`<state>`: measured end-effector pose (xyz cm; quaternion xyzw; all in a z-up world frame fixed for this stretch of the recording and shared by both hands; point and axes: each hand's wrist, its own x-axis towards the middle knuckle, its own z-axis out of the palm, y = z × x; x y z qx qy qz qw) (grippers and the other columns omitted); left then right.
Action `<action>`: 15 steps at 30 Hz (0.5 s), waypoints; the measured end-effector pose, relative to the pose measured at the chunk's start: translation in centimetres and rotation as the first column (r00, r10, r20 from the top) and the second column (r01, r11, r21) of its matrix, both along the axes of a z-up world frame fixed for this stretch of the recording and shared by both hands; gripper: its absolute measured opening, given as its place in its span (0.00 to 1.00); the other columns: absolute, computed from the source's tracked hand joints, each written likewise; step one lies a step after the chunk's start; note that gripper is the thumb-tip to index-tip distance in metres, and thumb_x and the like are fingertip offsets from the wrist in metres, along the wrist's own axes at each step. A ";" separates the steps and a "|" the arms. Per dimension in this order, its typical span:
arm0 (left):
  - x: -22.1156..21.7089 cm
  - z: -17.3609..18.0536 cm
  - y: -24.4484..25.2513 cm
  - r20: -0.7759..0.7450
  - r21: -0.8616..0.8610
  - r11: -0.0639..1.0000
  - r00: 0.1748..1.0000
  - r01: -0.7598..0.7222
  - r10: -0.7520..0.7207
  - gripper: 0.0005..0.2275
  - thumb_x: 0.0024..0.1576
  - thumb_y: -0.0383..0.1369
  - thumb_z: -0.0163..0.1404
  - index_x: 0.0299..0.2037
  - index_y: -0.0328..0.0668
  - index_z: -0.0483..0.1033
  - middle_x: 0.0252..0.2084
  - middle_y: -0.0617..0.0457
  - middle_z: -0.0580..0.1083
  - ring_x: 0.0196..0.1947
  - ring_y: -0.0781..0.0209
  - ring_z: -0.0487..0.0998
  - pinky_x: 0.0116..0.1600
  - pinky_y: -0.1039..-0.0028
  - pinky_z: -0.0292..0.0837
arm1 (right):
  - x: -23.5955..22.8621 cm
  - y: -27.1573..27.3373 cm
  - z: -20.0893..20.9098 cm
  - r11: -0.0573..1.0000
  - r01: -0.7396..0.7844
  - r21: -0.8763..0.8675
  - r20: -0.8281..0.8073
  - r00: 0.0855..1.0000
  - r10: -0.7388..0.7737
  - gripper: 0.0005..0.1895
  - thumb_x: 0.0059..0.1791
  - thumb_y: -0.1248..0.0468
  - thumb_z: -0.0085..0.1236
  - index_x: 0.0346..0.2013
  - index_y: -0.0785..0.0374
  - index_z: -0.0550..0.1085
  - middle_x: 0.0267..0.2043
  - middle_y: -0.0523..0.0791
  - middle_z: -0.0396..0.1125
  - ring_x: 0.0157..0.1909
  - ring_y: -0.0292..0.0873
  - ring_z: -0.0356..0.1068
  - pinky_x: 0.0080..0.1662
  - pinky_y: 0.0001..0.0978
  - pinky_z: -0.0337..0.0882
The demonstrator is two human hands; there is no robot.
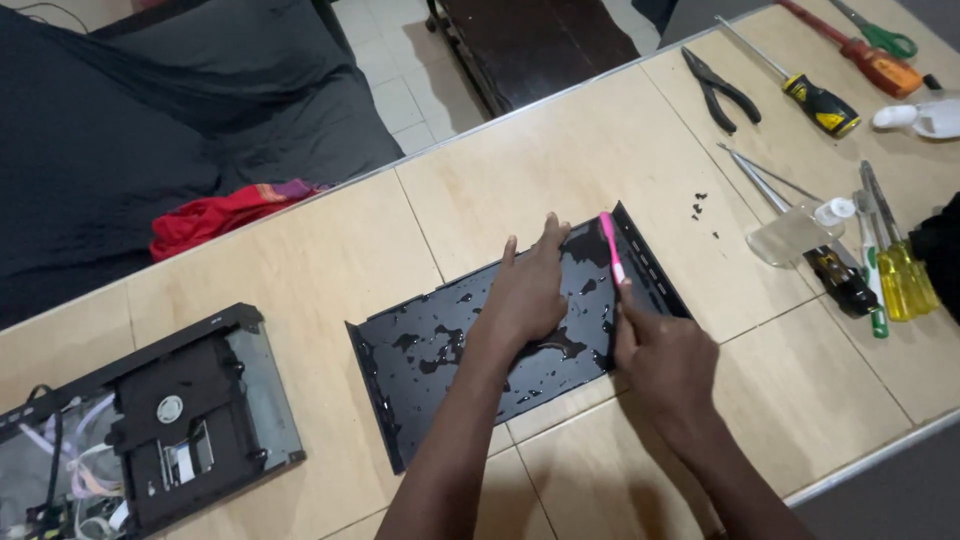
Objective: Cleaning a metal appliance panel using a cloth, cleaning solution, and a toothbrush.
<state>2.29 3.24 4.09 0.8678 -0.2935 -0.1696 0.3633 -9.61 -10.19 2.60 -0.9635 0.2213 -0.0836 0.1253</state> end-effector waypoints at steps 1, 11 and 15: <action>0.0 -0.1 0.0 -0.001 0.020 1.000 1.000 -0.003 0.003 0.41 0.46 0.14 0.49 0.74 0.26 0.47 0.72 0.31 0.61 0.67 0.32 0.66 0.76 0.37 0.31 | 0.0 1.4 1.0 0.999 -0.036 0.025 0.029 0.999 0.035 0.15 0.49 0.55 0.54 0.47 0.39 0.83 0.25 0.55 0.74 0.31 0.64 0.76 0.37 0.60 0.75; -0.1 -1.2 -1.0 0.062 0.102 0.995 0.998 -0.013 0.007 0.39 0.47 0.17 0.48 0.74 0.27 0.48 0.74 0.30 0.58 0.72 0.36 0.60 0.77 0.39 0.31 | -3.0 -2.3 1.8 0.998 -0.024 0.056 -0.193 0.981 0.035 0.17 0.50 0.53 0.50 0.51 0.35 0.81 0.34 0.53 0.78 0.42 0.62 0.77 0.49 0.59 0.76; 0.4 -2.5 -1.2 0.030 0.191 0.981 0.999 0.013 -0.019 0.44 0.50 0.19 0.51 0.75 0.27 0.33 0.78 0.47 0.52 0.77 0.55 0.51 0.78 0.52 0.23 | -6.5 -3.7 1.1 0.982 0.093 0.164 -0.240 0.969 -0.051 0.17 0.53 0.49 0.47 0.54 0.29 0.79 0.15 0.37 0.74 0.17 0.37 0.67 0.30 0.35 0.70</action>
